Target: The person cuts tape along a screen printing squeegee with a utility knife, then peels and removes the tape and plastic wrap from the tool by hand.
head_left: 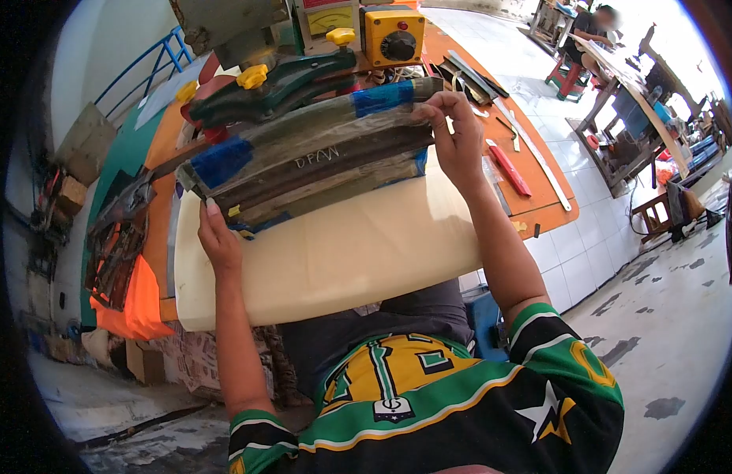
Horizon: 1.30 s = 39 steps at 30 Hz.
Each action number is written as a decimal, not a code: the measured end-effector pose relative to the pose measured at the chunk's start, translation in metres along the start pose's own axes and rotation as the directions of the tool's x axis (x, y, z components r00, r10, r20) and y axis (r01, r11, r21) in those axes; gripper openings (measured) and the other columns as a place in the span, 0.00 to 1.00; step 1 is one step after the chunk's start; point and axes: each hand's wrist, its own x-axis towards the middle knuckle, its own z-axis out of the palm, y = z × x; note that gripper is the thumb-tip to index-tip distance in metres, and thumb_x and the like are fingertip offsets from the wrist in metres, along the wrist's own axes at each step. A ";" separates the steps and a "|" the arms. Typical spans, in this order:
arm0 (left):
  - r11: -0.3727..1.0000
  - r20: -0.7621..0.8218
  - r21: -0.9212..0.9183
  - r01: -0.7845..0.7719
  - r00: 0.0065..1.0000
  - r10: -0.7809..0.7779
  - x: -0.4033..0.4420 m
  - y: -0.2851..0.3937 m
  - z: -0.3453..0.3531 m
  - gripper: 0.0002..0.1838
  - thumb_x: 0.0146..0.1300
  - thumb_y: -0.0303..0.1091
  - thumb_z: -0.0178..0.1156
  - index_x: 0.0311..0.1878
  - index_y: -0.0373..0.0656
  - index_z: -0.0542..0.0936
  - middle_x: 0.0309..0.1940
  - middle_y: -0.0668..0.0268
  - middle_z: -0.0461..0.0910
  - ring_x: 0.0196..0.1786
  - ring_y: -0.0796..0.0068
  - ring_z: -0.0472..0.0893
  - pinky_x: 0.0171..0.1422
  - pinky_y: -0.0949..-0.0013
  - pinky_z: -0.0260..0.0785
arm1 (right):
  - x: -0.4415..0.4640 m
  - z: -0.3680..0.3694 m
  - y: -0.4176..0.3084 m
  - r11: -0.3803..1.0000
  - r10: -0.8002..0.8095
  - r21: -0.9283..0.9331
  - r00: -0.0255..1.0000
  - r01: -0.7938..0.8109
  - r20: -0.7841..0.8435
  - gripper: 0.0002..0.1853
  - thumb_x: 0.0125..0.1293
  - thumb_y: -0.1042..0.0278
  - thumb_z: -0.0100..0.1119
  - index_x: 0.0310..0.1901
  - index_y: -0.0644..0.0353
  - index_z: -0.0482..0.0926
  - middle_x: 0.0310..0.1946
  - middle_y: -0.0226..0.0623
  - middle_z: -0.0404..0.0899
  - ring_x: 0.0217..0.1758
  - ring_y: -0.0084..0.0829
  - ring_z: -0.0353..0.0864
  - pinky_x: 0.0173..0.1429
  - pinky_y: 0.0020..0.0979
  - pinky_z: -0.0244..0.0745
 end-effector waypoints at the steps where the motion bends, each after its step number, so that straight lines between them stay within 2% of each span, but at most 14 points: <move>1: 1.000 0.003 -0.001 -0.003 1.000 0.003 0.000 0.002 0.002 0.25 0.85 0.44 0.44 0.58 0.28 0.77 0.44 0.56 0.82 0.46 0.69 0.77 0.57 0.68 0.69 | -0.001 -0.001 0.002 1.000 0.000 -0.002 1.000 0.000 -0.003 0.04 0.75 0.74 0.62 0.46 0.63 0.78 0.34 0.41 0.86 0.37 0.36 0.88 0.45 0.33 0.81; 3: 0.992 -0.051 -0.070 -0.110 0.993 0.106 -0.001 0.007 0.008 0.24 0.85 0.45 0.44 0.58 0.29 0.78 0.42 0.58 0.82 0.44 0.70 0.76 0.54 0.68 0.69 | -0.004 -0.005 0.006 0.997 -0.060 -0.040 0.998 0.061 0.017 0.05 0.73 0.73 0.65 0.46 0.63 0.80 0.36 0.38 0.87 0.39 0.34 0.89 0.46 0.32 0.81; 7: 0.999 -0.014 0.040 -0.014 1.000 0.015 0.000 0.013 0.002 0.22 0.84 0.42 0.46 0.62 0.30 0.76 0.48 0.57 0.82 0.47 0.70 0.77 0.55 0.65 0.70 | -0.011 -0.011 0.001 0.986 -0.095 -0.131 0.993 0.103 0.065 0.08 0.69 0.72 0.69 0.47 0.62 0.83 0.39 0.37 0.89 0.41 0.33 0.89 0.46 0.33 0.82; 9: 0.963 -0.234 0.056 -0.265 0.934 0.271 0.004 0.021 0.008 0.21 0.82 0.40 0.50 0.66 0.32 0.73 0.53 0.55 0.80 0.50 0.68 0.76 0.56 0.63 0.69 | -0.011 -0.010 -0.003 0.975 -0.204 -0.060 0.967 0.216 0.154 0.11 0.66 0.70 0.73 0.48 0.60 0.84 0.42 0.37 0.90 0.42 0.35 0.90 0.45 0.35 0.83; 10: 0.961 -0.229 0.053 -0.270 0.934 0.275 0.005 0.021 0.005 0.21 0.82 0.40 0.50 0.66 0.32 0.73 0.53 0.55 0.80 0.50 0.68 0.76 0.56 0.63 0.69 | -0.013 -0.009 -0.003 0.975 -0.202 -0.065 0.968 0.213 0.148 0.11 0.66 0.70 0.73 0.48 0.60 0.84 0.42 0.37 0.90 0.42 0.35 0.90 0.45 0.35 0.83; 12: 0.875 -0.316 0.293 -0.386 0.824 0.470 0.005 0.023 -0.008 0.21 0.80 0.38 0.54 0.67 0.34 0.70 0.55 0.56 0.77 0.52 0.67 0.76 0.59 0.64 0.68 | -0.016 -0.008 -0.002 0.963 -0.235 -0.079 0.947 0.257 0.218 0.13 0.64 0.68 0.75 0.47 0.58 0.85 0.44 0.37 0.90 0.42 0.37 0.90 0.45 0.37 0.84; 14: 0.847 -0.304 0.290 -0.446 0.796 0.523 0.005 0.031 -0.006 0.18 0.77 0.33 0.57 0.63 0.34 0.73 0.50 0.57 0.78 0.49 0.66 0.77 0.57 0.64 0.69 | -0.015 -0.006 -0.002 0.957 -0.258 -0.074 0.942 0.279 0.213 0.13 0.63 0.67 0.76 0.47 0.58 0.85 0.44 0.35 0.90 0.42 0.38 0.90 0.45 0.36 0.84; 17: 0.735 0.014 0.265 -0.624 0.765 0.644 0.002 0.066 0.011 0.12 0.69 0.25 0.65 0.55 0.38 0.81 0.48 0.56 0.81 0.46 0.60 0.80 0.54 0.59 0.73 | -0.015 -0.009 -0.002 0.926 -0.331 -0.112 0.919 0.359 0.213 0.12 0.63 0.69 0.75 0.47 0.58 0.85 0.44 0.35 0.90 0.42 0.38 0.90 0.46 0.36 0.84; 18: 0.694 0.128 0.267 -0.669 0.738 0.662 0.003 0.082 0.021 0.11 0.70 0.27 0.66 0.54 0.40 0.82 0.51 0.55 0.81 0.49 0.62 0.81 0.52 0.62 0.75 | -0.015 -0.010 -0.002 0.922 -0.340 -0.127 0.921 0.366 0.190 0.12 0.64 0.70 0.74 0.47 0.57 0.85 0.43 0.35 0.90 0.41 0.38 0.89 0.44 0.37 0.83; 21: 0.552 0.333 0.223 -0.803 0.595 0.731 0.002 0.126 0.060 0.15 0.66 0.31 0.71 0.56 0.46 0.84 0.50 0.61 0.82 0.53 0.58 0.81 0.61 0.56 0.70 | -0.015 -0.011 -0.002 0.921 -0.337 -0.149 0.928 0.360 0.156 0.10 0.65 0.73 0.72 0.48 0.57 0.85 0.40 0.36 0.89 0.37 0.38 0.88 0.41 0.37 0.82; 26: 0.519 0.410 0.156 -0.840 0.533 0.740 0.011 0.173 0.132 0.24 0.59 0.33 0.75 0.59 0.51 0.83 0.52 0.65 0.78 0.55 0.61 0.79 0.58 0.56 0.68 | -0.016 -0.013 0.003 0.928 -0.317 -0.164 0.941 0.333 0.117 0.09 0.66 0.75 0.70 0.48 0.58 0.85 0.38 0.39 0.89 0.33 0.39 0.85 0.38 0.37 0.79; 30: 0.436 0.436 0.321 -0.841 0.540 0.720 0.024 0.175 0.173 0.27 0.53 0.35 0.77 0.59 0.56 0.83 0.53 0.69 0.73 0.58 0.65 0.75 0.59 0.57 0.64 | -0.017 -0.015 0.008 0.933 -0.305 -0.171 0.947 0.318 0.096 0.09 0.67 0.76 0.69 0.48 0.59 0.85 0.37 0.40 0.89 0.33 0.39 0.86 0.38 0.37 0.80; 36: 0.370 0.471 0.280 -0.886 0.463 0.751 0.034 0.167 0.184 0.18 0.57 0.38 0.74 0.51 0.55 0.84 0.50 0.71 0.73 0.55 0.66 0.75 0.56 0.58 0.64 | -0.019 -0.012 0.011 0.938 -0.297 -0.178 0.954 0.298 0.037 0.09 0.67 0.76 0.69 0.47 0.61 0.83 0.37 0.40 0.87 0.34 0.39 0.85 0.39 0.36 0.79; 39: 0.340 0.451 0.267 -0.902 0.428 0.783 0.040 0.161 0.186 0.14 0.59 0.39 0.73 0.48 0.53 0.85 0.47 0.71 0.74 0.53 0.66 0.76 0.55 0.58 0.65 | -0.020 -0.010 0.014 0.928 -0.280 -0.278 0.956 0.247 -0.085 0.10 0.67 0.76 0.70 0.47 0.61 0.80 0.36 0.39 0.84 0.34 0.37 0.82 0.38 0.35 0.78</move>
